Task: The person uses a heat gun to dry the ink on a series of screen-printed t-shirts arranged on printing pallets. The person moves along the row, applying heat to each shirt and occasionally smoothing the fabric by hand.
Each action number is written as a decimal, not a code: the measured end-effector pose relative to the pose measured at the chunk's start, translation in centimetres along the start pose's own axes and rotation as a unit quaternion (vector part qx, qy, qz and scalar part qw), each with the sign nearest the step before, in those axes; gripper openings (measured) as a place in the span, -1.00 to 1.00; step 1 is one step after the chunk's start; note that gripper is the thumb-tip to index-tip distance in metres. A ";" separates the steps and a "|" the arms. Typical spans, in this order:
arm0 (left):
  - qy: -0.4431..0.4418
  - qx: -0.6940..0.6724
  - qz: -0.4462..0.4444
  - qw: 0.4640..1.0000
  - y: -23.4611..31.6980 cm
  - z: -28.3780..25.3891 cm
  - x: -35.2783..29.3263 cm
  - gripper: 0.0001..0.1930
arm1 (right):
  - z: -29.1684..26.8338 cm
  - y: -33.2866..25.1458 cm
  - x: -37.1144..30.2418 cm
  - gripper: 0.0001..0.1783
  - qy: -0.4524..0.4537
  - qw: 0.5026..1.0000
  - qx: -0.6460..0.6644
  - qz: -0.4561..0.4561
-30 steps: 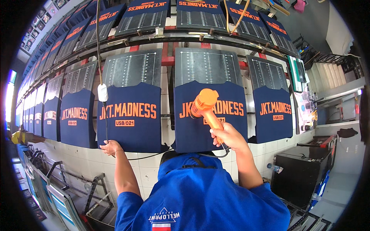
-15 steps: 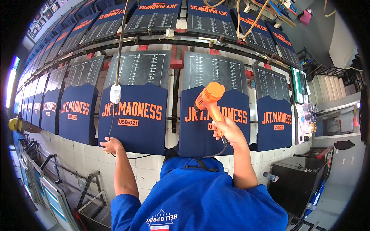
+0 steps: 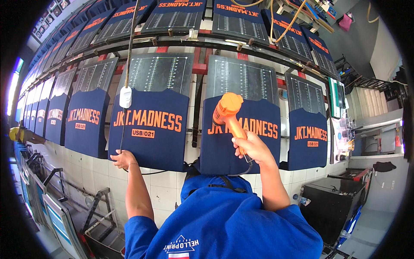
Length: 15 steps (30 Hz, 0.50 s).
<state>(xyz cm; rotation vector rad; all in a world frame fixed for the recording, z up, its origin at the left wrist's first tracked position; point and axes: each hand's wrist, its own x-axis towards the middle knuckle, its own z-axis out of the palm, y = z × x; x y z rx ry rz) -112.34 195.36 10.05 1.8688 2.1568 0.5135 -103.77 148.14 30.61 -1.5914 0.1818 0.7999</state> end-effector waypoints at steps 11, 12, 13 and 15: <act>-0.015 -0.001 -0.008 1.000 0.5 -0.5 -0.2 -0.45 | 0.6 0.5 -2.7 -0.75 -0.016 0.999 -0.015 0.042; -0.013 -0.001 -0.008 1.000 0.4 -0.6 -0.3 -0.45 | 0.6 0.5 -3.0 -0.75 -0.013 0.999 -0.017 0.042; -0.016 -0.002 -0.009 1.000 0.5 -0.7 -0.3 -0.45 | 0.6 0.4 -3.2 -0.75 -0.011 0.999 -0.018 0.041; -0.022 -0.002 -0.010 1.000 0.6 -0.9 -0.4 -0.45 | 0.7 0.6 -3.5 -0.73 -0.003 0.999 -0.021 0.037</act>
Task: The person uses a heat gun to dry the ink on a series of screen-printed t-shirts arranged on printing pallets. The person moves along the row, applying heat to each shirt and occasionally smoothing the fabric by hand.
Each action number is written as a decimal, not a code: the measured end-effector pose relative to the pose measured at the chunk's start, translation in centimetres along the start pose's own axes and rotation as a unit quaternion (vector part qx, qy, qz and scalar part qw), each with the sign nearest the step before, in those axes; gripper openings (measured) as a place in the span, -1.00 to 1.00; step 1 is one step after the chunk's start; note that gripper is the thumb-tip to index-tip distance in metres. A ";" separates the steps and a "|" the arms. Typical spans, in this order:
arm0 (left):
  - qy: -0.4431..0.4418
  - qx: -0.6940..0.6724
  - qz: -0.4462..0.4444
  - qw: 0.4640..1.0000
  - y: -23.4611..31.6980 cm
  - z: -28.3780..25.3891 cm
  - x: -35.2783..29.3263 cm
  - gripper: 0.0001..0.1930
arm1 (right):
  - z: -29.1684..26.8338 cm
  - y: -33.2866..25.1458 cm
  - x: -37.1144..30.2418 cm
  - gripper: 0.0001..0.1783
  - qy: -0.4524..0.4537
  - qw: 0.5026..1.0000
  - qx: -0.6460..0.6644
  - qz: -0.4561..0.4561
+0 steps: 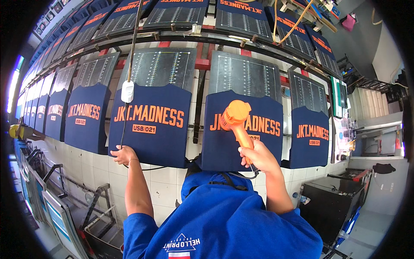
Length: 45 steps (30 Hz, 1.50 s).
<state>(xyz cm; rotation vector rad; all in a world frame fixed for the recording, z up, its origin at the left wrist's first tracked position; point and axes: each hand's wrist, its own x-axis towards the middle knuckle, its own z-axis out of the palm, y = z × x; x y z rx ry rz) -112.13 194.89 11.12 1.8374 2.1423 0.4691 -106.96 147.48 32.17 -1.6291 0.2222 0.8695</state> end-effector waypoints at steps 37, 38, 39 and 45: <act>0.007 0.005 -0.006 1.000 -0.1 0.5 0.3 -0.44 | 1.2 -1.0 1.9 -0.71 -0.042 0.999 -0.005 -0.017; 0.010 0.006 -0.004 1.000 -0.2 0.5 0.2 -0.44 | 1.1 -0.7 1.5 -0.71 -0.052 0.999 -0.003 -0.012; 0.014 0.007 -0.003 1.000 -0.2 0.5 0.2 -0.44 | 1.1 -0.5 1.3 -0.70 -0.063 0.998 0.000 -0.008; -0.002 0.007 -0.003 1.000 0.1 0.1 0.0 -0.44 | 0.6 0.9 0.6 -0.70 -0.056 0.998 0.001 -0.018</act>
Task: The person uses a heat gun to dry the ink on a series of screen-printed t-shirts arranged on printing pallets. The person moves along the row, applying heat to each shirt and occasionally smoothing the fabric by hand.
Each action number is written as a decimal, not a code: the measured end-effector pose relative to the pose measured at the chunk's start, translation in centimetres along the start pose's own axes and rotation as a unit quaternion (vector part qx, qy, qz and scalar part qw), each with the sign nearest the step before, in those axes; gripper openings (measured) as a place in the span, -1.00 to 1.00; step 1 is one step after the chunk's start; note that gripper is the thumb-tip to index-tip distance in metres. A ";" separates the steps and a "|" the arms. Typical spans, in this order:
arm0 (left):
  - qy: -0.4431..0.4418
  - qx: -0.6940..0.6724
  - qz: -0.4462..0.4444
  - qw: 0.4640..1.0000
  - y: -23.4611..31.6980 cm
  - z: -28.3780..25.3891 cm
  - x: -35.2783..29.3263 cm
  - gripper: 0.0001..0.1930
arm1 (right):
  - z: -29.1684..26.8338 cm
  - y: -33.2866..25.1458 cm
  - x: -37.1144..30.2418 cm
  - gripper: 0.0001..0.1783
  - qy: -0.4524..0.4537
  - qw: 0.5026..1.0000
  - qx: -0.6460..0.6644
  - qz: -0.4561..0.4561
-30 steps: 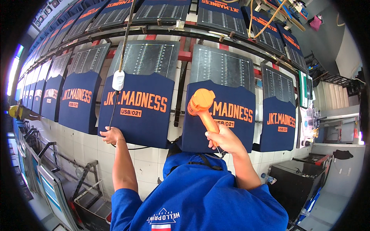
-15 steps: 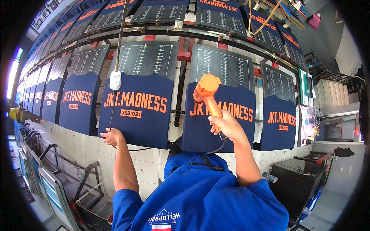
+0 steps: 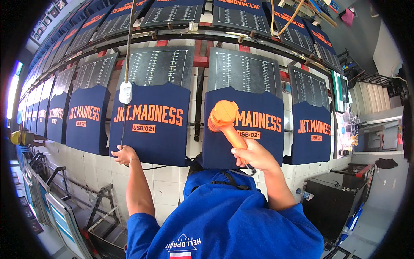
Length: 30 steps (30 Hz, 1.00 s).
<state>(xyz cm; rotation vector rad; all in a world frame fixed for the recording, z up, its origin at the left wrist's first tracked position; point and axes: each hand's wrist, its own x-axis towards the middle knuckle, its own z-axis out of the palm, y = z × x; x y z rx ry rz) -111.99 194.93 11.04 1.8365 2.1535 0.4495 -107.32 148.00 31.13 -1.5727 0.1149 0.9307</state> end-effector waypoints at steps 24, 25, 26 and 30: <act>0.007 -0.014 -0.017 1.000 -0.6 0.8 0.7 -0.44 | -4.1 3.4 -5.7 -0.80 0.087 0.993 0.082 -0.004; 0.009 -0.014 -0.018 1.000 -0.6 0.9 0.7 -0.44 | -4.0 3.5 -5.7 -0.80 0.092 0.993 0.077 -0.006; 0.010 -0.014 -0.018 1.000 -0.6 0.9 0.6 -0.44 | -3.8 3.5 -5.7 -0.80 0.097 0.993 0.072 -0.007; 0.004 -0.016 -0.021 1.000 -0.4 0.4 0.1 -0.44 | -4.3 3.7 -6.1 -0.80 0.089 0.994 0.068 0.007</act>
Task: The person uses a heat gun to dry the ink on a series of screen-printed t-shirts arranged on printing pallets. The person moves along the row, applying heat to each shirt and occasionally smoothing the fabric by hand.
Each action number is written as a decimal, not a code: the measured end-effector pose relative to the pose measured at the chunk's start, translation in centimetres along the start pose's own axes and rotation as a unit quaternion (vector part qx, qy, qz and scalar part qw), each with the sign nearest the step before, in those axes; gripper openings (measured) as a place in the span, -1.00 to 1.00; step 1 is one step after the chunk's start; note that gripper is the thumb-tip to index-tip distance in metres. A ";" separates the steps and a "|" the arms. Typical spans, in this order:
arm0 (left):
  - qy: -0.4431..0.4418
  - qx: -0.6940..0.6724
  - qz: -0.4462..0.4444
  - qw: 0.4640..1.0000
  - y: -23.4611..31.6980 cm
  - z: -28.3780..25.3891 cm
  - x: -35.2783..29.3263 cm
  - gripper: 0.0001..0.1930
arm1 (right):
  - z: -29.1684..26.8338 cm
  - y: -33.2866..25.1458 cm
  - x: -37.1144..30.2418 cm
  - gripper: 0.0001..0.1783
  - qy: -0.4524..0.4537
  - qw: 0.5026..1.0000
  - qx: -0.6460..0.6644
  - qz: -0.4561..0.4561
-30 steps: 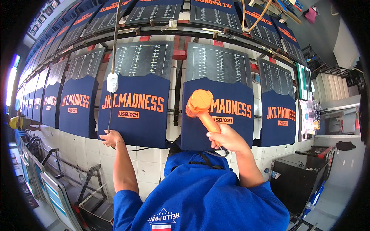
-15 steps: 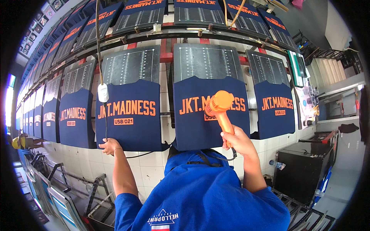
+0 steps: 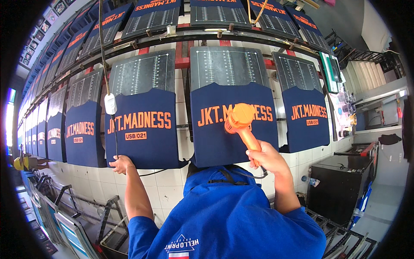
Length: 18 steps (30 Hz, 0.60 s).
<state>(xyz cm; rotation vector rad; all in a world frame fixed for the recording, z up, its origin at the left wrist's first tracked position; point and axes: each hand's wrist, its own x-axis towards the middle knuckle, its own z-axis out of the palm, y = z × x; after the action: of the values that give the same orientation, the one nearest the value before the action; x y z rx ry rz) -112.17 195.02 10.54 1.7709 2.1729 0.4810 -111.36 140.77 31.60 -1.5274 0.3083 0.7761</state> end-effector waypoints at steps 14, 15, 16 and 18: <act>0.013 0.007 0.001 1.000 -0.1 0.4 0.5 -0.44 | -1.7 0.0 -1.0 -0.81 0.058 0.998 0.015 -0.001; 0.007 0.007 -0.001 1.000 -0.2 0.5 0.6 -0.45 | -2.0 -0.2 -1.2 -0.81 0.057 0.998 0.016 0.014; 0.000 0.007 -0.002 1.000 0.2 0.0 0.1 -0.45 | -1.9 0.1 -1.2 -0.81 0.067 0.998 0.019 0.000; -0.002 0.005 -0.002 1.000 0.4 0.1 -0.2 -0.45 | -1.6 0.8 -1.0 -0.82 0.088 0.995 0.024 -0.029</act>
<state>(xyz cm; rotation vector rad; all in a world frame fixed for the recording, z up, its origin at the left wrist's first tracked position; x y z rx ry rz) -111.77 194.86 10.62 1.7711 2.1802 0.4662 -112.16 138.92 31.54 -1.5553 0.4094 0.5853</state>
